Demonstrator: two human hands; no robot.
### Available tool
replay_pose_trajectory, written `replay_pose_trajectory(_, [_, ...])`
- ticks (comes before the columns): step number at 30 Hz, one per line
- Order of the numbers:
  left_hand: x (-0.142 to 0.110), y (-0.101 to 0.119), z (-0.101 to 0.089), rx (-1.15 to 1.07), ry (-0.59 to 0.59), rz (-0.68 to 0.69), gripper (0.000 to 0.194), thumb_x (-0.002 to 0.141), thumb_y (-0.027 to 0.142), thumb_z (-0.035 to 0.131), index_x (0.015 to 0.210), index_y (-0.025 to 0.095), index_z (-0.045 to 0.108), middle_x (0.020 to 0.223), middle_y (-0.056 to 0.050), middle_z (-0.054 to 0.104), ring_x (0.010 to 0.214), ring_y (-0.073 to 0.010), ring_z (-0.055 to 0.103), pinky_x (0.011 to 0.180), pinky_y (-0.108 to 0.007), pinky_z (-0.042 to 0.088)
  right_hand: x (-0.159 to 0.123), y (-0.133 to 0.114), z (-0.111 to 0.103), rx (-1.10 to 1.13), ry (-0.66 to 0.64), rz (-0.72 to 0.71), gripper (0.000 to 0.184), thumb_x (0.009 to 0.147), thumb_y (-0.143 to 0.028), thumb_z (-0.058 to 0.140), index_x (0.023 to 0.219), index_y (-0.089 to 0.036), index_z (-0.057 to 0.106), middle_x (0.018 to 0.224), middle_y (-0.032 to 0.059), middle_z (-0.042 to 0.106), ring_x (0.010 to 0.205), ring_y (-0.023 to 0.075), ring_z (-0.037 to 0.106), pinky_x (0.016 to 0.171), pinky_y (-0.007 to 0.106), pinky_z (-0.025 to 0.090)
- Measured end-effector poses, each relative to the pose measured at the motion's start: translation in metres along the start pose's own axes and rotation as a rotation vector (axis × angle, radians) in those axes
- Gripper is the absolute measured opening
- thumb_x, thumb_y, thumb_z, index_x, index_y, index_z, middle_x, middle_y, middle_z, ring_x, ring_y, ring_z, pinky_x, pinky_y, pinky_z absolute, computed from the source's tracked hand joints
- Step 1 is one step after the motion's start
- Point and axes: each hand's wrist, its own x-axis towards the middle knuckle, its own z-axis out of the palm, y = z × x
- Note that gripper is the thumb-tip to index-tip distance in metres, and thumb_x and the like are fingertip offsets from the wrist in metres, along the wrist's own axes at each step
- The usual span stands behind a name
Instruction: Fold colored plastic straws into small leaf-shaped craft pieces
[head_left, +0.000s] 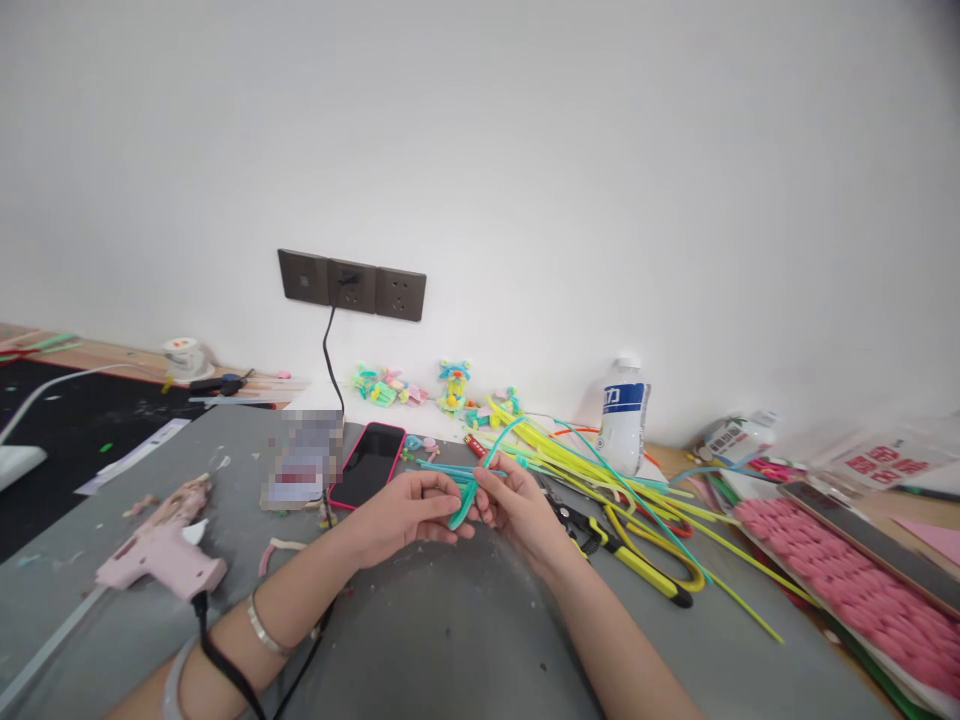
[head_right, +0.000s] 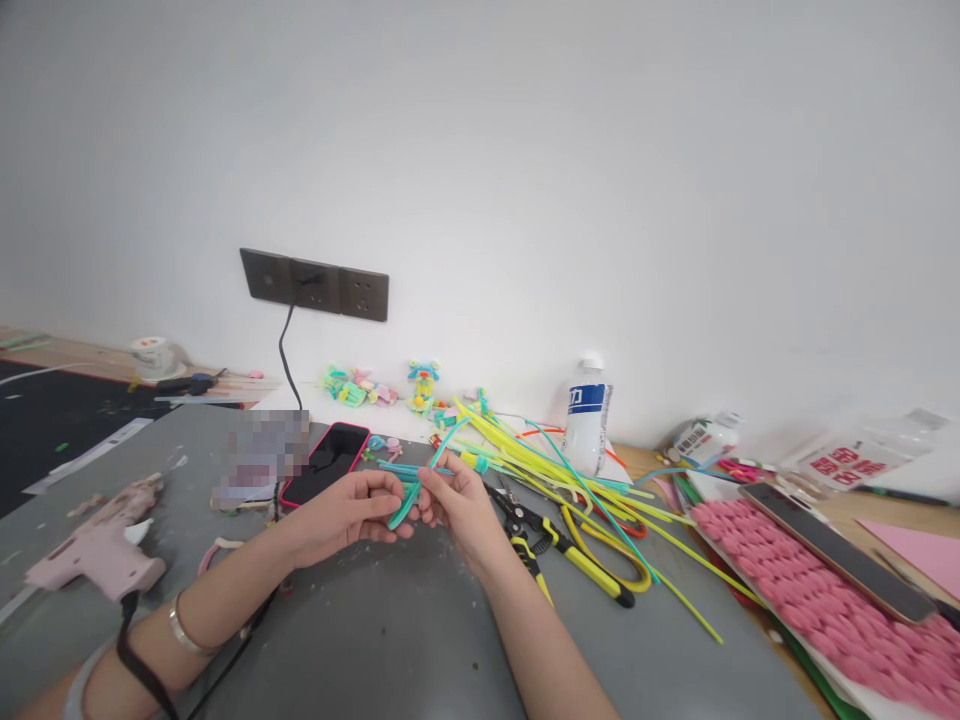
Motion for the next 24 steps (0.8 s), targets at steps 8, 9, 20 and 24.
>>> replay_pose_trajectory(8, [-0.0014, -0.0001, -0.0010, 0.042, -0.017, 0.003, 0.026, 0.072, 0.031, 0.081, 0.079, 0.014, 0.062, 0.084, -0.006, 0.071, 0.077, -0.0157, 0.070, 0.066, -0.022, 0.052, 0.0002, 0.0012, 0.0000, -0.016, -0.016, -0.007, 0.038, 0.072, -0.047, 0.079, 0.080, -0.021, 0.053, 0.051, -0.0064, 0.060, 0.043, 0.0085, 0.053, 0.044, 0.018, 0.035])
replay_pose_trajectory(9, [-0.0015, -0.0004, -0.0009, 0.041, -0.022, 0.004, 0.026, 0.072, 0.030, 0.081, 0.078, 0.014, 0.061, 0.085, -0.006, 0.071, 0.076, -0.0153, 0.070, 0.065, -0.022, 0.051, 0.0000, 0.0014, -0.0001, -0.015, -0.025, -0.007, 0.037, 0.072, -0.047, 0.079, 0.080, -0.021, 0.054, 0.051, -0.0064, 0.060, 0.043, 0.0087, 0.053, 0.044, 0.018, 0.035])
replay_pose_trajectory(20, [-0.0030, 0.0017, 0.0017, 0.044, -0.032, -0.041, 0.044, 0.068, 0.032, 0.083, 0.067, 0.017, 0.042, 0.089, -0.008, 0.071, 0.072, -0.0146, 0.070, 0.059, -0.021, 0.047, 0.0006, 0.0034, -0.0011, -0.097, -0.054, -0.068, 0.032, 0.076, -0.045, 0.076, 0.077, -0.020, 0.056, 0.054, -0.0049, 0.062, 0.044, 0.0095, 0.055, 0.045, 0.020, 0.038])
replay_pose_trajectory(24, [-0.0039, 0.0028, 0.0025, 0.064, -0.041, -0.050, 0.045, 0.066, 0.031, 0.085, 0.064, 0.016, 0.042, 0.086, -0.006, 0.068, 0.071, -0.0140, 0.068, 0.060, -0.022, 0.047, -0.0001, 0.0022, -0.0002, -0.128, -0.072, -0.075, 0.032, 0.075, -0.045, 0.077, 0.077, -0.020, 0.056, 0.055, -0.0042, 0.063, 0.044, 0.0095, 0.055, 0.046, 0.021, 0.040])
